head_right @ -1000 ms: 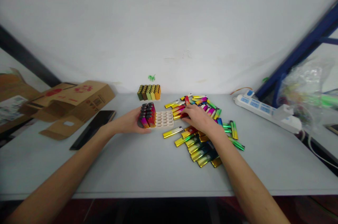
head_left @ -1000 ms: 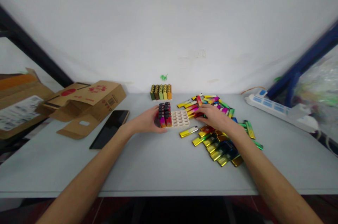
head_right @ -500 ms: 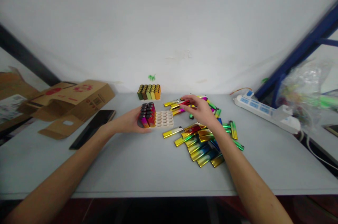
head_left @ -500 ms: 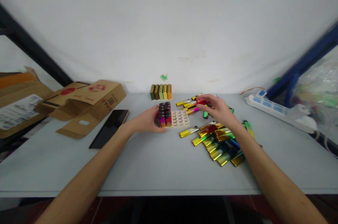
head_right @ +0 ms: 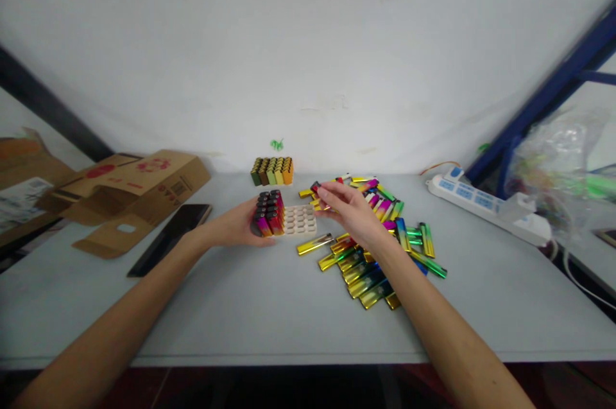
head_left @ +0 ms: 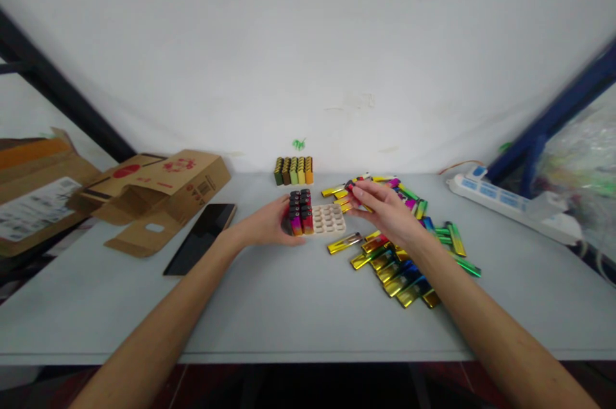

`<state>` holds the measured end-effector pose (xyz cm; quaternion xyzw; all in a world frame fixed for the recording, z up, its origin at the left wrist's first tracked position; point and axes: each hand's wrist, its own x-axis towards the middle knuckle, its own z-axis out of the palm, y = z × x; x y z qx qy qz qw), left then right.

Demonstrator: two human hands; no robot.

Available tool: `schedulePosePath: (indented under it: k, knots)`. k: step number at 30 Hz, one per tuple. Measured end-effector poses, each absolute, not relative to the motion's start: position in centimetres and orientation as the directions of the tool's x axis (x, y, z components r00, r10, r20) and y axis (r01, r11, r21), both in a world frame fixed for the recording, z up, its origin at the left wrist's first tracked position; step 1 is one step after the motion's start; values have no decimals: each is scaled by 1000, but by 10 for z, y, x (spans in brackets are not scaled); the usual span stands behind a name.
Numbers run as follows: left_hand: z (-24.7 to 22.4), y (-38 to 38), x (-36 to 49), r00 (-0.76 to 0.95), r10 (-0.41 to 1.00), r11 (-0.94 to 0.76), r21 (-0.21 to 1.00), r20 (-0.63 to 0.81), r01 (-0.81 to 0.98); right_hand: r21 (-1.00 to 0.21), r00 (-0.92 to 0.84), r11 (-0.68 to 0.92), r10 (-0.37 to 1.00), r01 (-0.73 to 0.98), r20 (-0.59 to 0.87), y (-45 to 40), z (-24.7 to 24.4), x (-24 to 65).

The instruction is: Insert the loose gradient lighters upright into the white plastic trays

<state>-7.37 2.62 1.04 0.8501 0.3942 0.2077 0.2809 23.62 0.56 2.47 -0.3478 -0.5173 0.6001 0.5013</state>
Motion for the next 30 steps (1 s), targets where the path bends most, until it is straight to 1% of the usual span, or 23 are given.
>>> schedulePosePath:
  k: [5,7,10,15,18,21,25,30]
  knots:
    - [9,27,-74,598,789,-531,645,139,550,-966,-341,151,914,-212,218,-1,23,231]
    - [9,27,-73,596,791,-531,643,140,552,-965,-373,155,900,-211,226,-4,23,229]
    - [10,27,-73,597,790,-530,645,139,551,-968,-409,92,894,-233,183,-7,24,225]
    - [8,27,-74,582,801,-526,629,139,573,-974,-371,44,920,-222,127,-7,22,217]
    - [8,26,-74,580,804,-520,628,131,578,-976,-396,0,914,-216,87,-2,19,214]
    - [9,26,-74,585,802,-516,631,119,578,-975,-416,-64,909,-215,32,1,15,213]
    - [9,27,-74,578,807,-516,617,119,594,-969,-395,-156,916,-193,-69,2,13,211]
    - [7,28,-74,579,806,-523,609,125,596,-964,-366,-179,925,-198,-97,0,16,210]
